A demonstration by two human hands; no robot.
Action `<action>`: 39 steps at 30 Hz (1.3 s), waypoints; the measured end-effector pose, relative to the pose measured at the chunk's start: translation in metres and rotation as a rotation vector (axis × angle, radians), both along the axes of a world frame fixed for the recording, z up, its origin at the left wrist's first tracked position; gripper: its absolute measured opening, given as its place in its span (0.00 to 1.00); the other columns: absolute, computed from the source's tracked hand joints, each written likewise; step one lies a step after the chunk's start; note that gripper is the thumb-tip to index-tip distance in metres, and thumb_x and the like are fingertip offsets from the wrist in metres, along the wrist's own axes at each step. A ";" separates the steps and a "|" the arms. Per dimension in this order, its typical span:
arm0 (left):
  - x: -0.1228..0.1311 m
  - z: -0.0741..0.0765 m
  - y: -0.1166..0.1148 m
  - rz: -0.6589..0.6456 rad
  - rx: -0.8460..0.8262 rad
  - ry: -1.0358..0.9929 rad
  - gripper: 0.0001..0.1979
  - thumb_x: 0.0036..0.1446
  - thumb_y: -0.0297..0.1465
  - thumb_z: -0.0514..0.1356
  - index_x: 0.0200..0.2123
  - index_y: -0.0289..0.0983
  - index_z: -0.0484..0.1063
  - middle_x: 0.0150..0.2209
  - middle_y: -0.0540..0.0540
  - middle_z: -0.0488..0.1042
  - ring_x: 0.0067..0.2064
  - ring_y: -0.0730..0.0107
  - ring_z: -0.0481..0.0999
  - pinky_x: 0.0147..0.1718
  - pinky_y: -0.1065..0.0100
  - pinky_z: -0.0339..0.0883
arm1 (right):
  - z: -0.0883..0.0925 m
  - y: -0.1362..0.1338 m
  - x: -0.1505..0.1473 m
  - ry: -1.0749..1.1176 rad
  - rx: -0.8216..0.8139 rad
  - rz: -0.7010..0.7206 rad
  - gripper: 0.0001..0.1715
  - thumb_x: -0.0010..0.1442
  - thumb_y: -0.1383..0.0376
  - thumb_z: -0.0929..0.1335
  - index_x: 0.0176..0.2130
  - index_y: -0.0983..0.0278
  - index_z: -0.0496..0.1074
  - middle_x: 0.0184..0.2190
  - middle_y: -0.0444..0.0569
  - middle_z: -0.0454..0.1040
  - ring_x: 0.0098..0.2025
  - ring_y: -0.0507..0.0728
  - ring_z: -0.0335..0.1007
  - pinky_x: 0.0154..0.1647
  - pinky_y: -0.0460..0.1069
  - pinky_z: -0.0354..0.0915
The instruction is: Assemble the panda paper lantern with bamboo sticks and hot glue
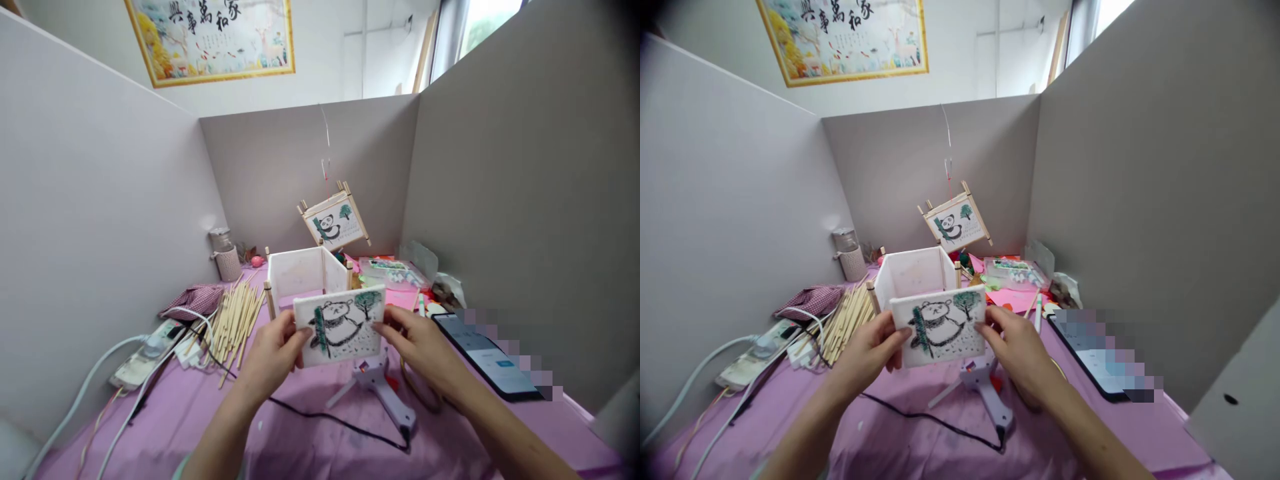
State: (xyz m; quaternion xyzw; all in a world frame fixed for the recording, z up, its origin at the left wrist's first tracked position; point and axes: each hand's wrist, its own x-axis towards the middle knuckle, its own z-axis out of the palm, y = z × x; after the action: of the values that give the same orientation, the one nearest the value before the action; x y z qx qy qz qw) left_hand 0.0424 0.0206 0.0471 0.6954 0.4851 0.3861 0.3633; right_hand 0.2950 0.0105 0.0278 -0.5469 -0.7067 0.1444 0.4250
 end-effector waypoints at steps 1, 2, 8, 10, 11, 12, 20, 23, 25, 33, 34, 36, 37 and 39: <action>0.002 -0.004 0.002 0.012 0.009 -0.018 0.09 0.57 0.37 0.54 0.36 0.38 0.66 0.18 0.55 0.69 0.18 0.71 0.68 0.18 0.72 0.60 | -0.003 0.006 -0.001 -0.002 -0.036 -0.003 0.11 0.60 0.59 0.63 0.30 0.61 0.70 0.27 0.45 0.75 0.30 0.55 0.69 0.32 0.48 0.62; 0.004 -0.008 0.003 0.042 0.029 -0.016 0.09 0.58 0.37 0.54 0.36 0.38 0.66 0.19 0.54 0.69 0.19 0.71 0.69 0.19 0.72 0.62 | -0.007 0.012 -0.002 0.003 -0.067 -0.007 0.13 0.60 0.58 0.63 0.28 0.61 0.69 0.24 0.44 0.74 0.28 0.55 0.69 0.30 0.48 0.61; -0.001 -0.028 0.007 0.330 0.390 0.289 0.11 0.60 0.35 0.52 0.33 0.38 0.72 0.24 0.48 0.75 0.27 0.67 0.75 0.29 0.69 0.63 | -0.021 0.039 -0.009 0.062 -0.107 0.015 0.10 0.58 0.58 0.63 0.30 0.60 0.68 0.23 0.43 0.74 0.26 0.55 0.72 0.29 0.48 0.62; -0.003 -0.032 0.008 0.417 0.525 0.389 0.12 0.60 0.34 0.52 0.33 0.38 0.75 0.28 0.46 0.77 0.31 0.65 0.76 0.31 0.68 0.63 | -0.020 0.042 -0.013 -0.004 -0.097 0.018 0.12 0.59 0.58 0.62 0.30 0.60 0.69 0.24 0.44 0.75 0.27 0.55 0.72 0.30 0.48 0.62; -0.004 -0.034 0.007 0.452 0.567 0.418 0.12 0.61 0.34 0.52 0.33 0.38 0.75 0.30 0.45 0.77 0.32 0.65 0.76 0.32 0.68 0.63 | -0.020 0.043 -0.016 -0.042 -0.087 0.010 0.13 0.60 0.57 0.62 0.29 0.60 0.69 0.24 0.45 0.75 0.28 0.56 0.72 0.30 0.48 0.62; -0.005 -0.035 0.007 0.481 0.590 0.433 0.12 0.61 0.34 0.53 0.33 0.38 0.75 0.30 0.45 0.78 0.32 0.65 0.76 0.32 0.68 0.62 | -0.018 0.044 -0.018 -0.072 -0.077 -0.004 0.13 0.60 0.58 0.61 0.28 0.60 0.69 0.24 0.45 0.75 0.28 0.56 0.73 0.31 0.48 0.62; -0.008 -0.031 0.004 0.554 0.540 0.344 0.12 0.61 0.36 0.54 0.36 0.38 0.75 0.30 0.47 0.79 0.31 0.67 0.77 0.32 0.69 0.64 | -0.009 0.046 -0.027 -0.064 -0.004 -0.036 0.13 0.59 0.58 0.62 0.28 0.60 0.68 0.23 0.44 0.75 0.29 0.56 0.73 0.31 0.48 0.61; -0.010 -0.028 0.004 0.579 0.537 0.307 0.12 0.60 0.37 0.55 0.36 0.38 0.75 0.29 0.48 0.79 0.30 0.68 0.77 0.33 0.69 0.65 | -0.007 0.048 -0.029 -0.077 0.009 -0.041 0.13 0.59 0.58 0.62 0.27 0.60 0.68 0.23 0.44 0.75 0.29 0.56 0.73 0.30 0.48 0.61; -0.012 -0.026 0.003 0.602 0.544 0.295 0.11 0.59 0.36 0.55 0.35 0.38 0.75 0.28 0.48 0.78 0.29 0.68 0.76 0.32 0.69 0.64 | -0.007 0.048 -0.030 -0.080 0.015 -0.035 0.12 0.59 0.59 0.62 0.26 0.60 0.67 0.24 0.44 0.75 0.29 0.56 0.73 0.30 0.47 0.60; -0.017 -0.022 0.006 0.662 0.551 0.213 0.13 0.55 0.42 0.59 0.35 0.37 0.70 0.32 0.49 0.73 0.26 0.71 0.73 0.29 0.69 0.64 | -0.005 0.052 -0.032 -0.103 0.029 -0.037 0.13 0.60 0.60 0.62 0.28 0.60 0.69 0.23 0.44 0.75 0.28 0.55 0.71 0.30 0.47 0.59; -0.018 -0.023 0.007 0.672 0.541 0.203 0.14 0.55 0.43 0.59 0.36 0.37 0.69 0.33 0.48 0.73 0.27 0.71 0.73 0.29 0.69 0.64 | -0.005 0.052 -0.033 -0.103 0.028 -0.040 0.13 0.60 0.60 0.62 0.28 0.60 0.69 0.23 0.44 0.75 0.28 0.55 0.71 0.30 0.47 0.59; -0.019 -0.023 0.009 0.711 0.520 0.195 0.15 0.53 0.44 0.60 0.35 0.38 0.67 0.32 0.49 0.72 0.27 0.69 0.73 0.29 0.68 0.64 | -0.003 0.051 -0.034 -0.105 0.026 -0.044 0.12 0.60 0.61 0.62 0.27 0.60 0.69 0.23 0.45 0.75 0.28 0.56 0.71 0.30 0.47 0.59; -0.019 -0.023 0.009 0.723 0.509 0.194 0.16 0.52 0.45 0.60 0.35 0.38 0.66 0.31 0.49 0.72 0.27 0.68 0.73 0.29 0.67 0.64 | -0.002 0.051 -0.034 -0.109 0.024 -0.044 0.12 0.60 0.61 0.62 0.27 0.60 0.69 0.23 0.45 0.75 0.28 0.56 0.72 0.30 0.47 0.59; -0.019 -0.023 0.010 0.706 0.481 0.177 0.17 0.52 0.45 0.61 0.36 0.38 0.66 0.31 0.49 0.72 0.27 0.68 0.73 0.29 0.67 0.64 | -0.001 0.050 -0.035 -0.118 0.023 -0.039 0.12 0.60 0.61 0.62 0.27 0.60 0.68 0.23 0.45 0.75 0.29 0.56 0.72 0.30 0.47 0.59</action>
State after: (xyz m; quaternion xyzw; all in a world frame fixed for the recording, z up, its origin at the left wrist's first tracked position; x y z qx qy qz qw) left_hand 0.0231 0.0309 0.0245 0.5823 0.6187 0.5274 -0.0064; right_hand 0.2597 0.0608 0.0269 -0.5634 -0.7212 0.0954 0.3916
